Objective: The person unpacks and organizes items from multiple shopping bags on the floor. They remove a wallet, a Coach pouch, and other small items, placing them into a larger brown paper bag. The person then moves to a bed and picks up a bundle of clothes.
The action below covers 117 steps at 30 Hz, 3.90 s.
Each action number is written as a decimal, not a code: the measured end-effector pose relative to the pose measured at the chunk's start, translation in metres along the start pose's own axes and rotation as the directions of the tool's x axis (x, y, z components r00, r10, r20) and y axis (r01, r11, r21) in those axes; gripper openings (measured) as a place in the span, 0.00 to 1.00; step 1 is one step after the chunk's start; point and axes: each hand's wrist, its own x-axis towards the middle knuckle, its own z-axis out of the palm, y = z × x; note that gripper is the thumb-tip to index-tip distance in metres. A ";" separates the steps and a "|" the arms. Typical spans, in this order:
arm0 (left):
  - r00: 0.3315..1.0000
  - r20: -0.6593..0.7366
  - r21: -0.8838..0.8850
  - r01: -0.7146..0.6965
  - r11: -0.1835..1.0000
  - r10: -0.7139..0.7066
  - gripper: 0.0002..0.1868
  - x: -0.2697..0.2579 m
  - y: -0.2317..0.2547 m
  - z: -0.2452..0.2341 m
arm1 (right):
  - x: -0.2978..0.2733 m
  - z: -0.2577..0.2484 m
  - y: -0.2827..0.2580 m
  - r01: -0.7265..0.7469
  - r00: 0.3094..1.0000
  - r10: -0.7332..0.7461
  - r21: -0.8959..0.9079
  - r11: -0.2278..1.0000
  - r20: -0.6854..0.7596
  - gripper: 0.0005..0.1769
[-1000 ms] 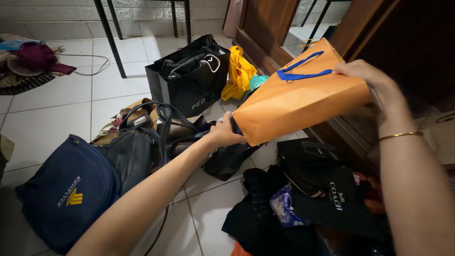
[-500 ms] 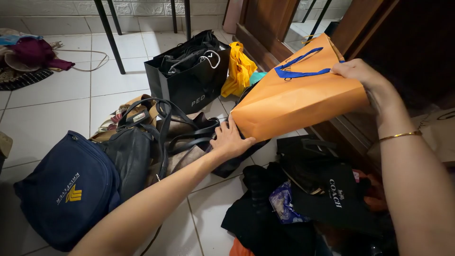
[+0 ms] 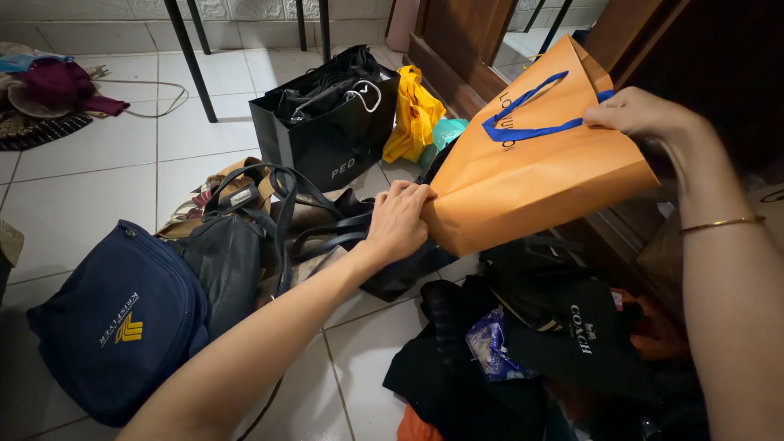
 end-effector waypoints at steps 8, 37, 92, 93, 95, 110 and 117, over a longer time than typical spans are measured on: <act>0.970 0.204 0.292 0.069 0.954 -0.133 0.19 0.012 0.003 -0.020 | -0.023 0.014 -0.042 -0.138 0.990 0.137 0.143 0.980 0.016 0.21; 0.900 0.296 -0.122 0.368 0.922 -0.320 0.31 0.037 -0.092 -0.006 | -0.014 0.082 -0.061 0.011 0.985 0.041 0.297 0.955 -0.168 0.49; 0.899 0.190 0.113 0.378 0.919 -0.394 0.14 0.015 -0.095 0.042 | -0.086 0.277 -0.108 0.522 0.852 -0.519 0.038 0.852 -0.075 0.29; 0.892 0.202 0.137 0.382 0.914 -0.403 0.15 0.019 -0.094 0.036 | -0.088 0.274 -0.110 0.512 0.859 -0.509 0.047 0.858 -0.063 0.28; 0.889 0.149 0.179 0.406 0.896 -0.432 0.19 0.031 -0.077 0.023 | -0.092 0.264 -0.112 0.361 0.927 -0.373 0.166 0.918 0.046 0.26; 0.945 -0.118 0.063 -0.299 0.952 0.305 0.18 0.088 0.186 0.069 | -0.133 0.006 0.114 -0.103 0.429 0.033 -0.012 0.995 -0.903 0.34; 0.925 0.269 -0.057 -0.263 0.963 0.269 0.26 0.106 0.260 0.200 | -0.200 -0.084 0.191 -0.652 0.156 0.631 0.401 0.644 -0.760 0.57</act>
